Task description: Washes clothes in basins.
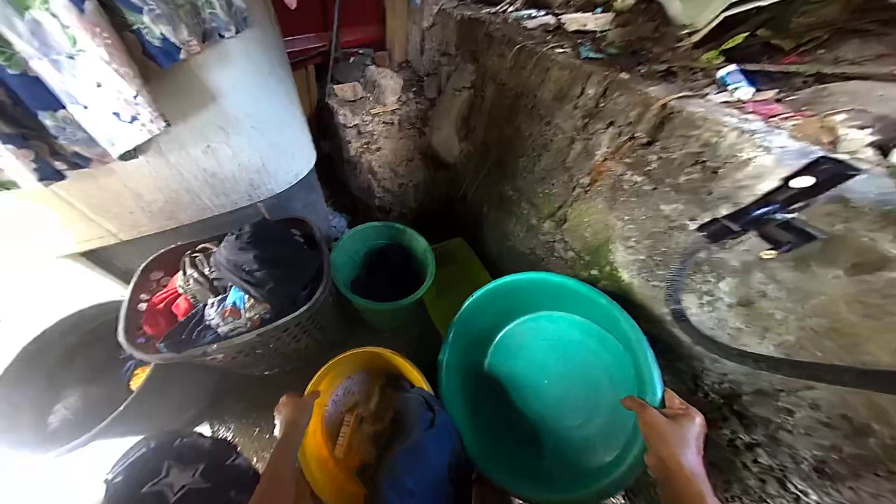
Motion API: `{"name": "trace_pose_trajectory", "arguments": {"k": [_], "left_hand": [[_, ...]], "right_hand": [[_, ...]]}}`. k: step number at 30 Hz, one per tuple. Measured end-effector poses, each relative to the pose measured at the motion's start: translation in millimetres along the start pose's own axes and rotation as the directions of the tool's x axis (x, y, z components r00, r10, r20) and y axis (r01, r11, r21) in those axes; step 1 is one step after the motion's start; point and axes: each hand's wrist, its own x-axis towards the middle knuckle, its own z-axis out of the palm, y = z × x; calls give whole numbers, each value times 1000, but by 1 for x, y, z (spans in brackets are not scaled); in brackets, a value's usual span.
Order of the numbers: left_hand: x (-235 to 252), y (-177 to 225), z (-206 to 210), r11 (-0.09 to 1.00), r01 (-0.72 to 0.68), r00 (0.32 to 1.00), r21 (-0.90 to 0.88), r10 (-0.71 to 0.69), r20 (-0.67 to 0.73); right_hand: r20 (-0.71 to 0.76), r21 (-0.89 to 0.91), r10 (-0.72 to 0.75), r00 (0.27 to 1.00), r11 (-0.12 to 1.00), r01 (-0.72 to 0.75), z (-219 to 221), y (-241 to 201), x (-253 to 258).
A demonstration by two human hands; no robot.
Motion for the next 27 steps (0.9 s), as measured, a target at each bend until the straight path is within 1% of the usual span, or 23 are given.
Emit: {"name": "trace_pose_trajectory", "arguments": {"k": [6, 10, 14, 20, 27], "left_hand": [[6, 7, -2, 998, 1, 1000, 59, -1, 4], [9, 9, -4, 998, -25, 999, 60, 24, 26], [9, 10, -3, 997, -5, 1000, 72, 4, 22], [8, 10, -4, 998, 21, 1000, 63, -22, 18], [8, 9, -7, 995, -39, 999, 92, 36, 39]], "right_hand": [[-20, 11, 40, 999, 999, -40, -4, 15, -9], [-21, 11, 65, 998, 998, -65, -6, 15, -10], [-26, 6, 83, 996, 997, -83, -6, 19, -11], [-15, -7, 58, 998, 998, -59, 1, 16, -12], [-38, 1, 79, 996, 997, -79, -2, 20, -15]]}}
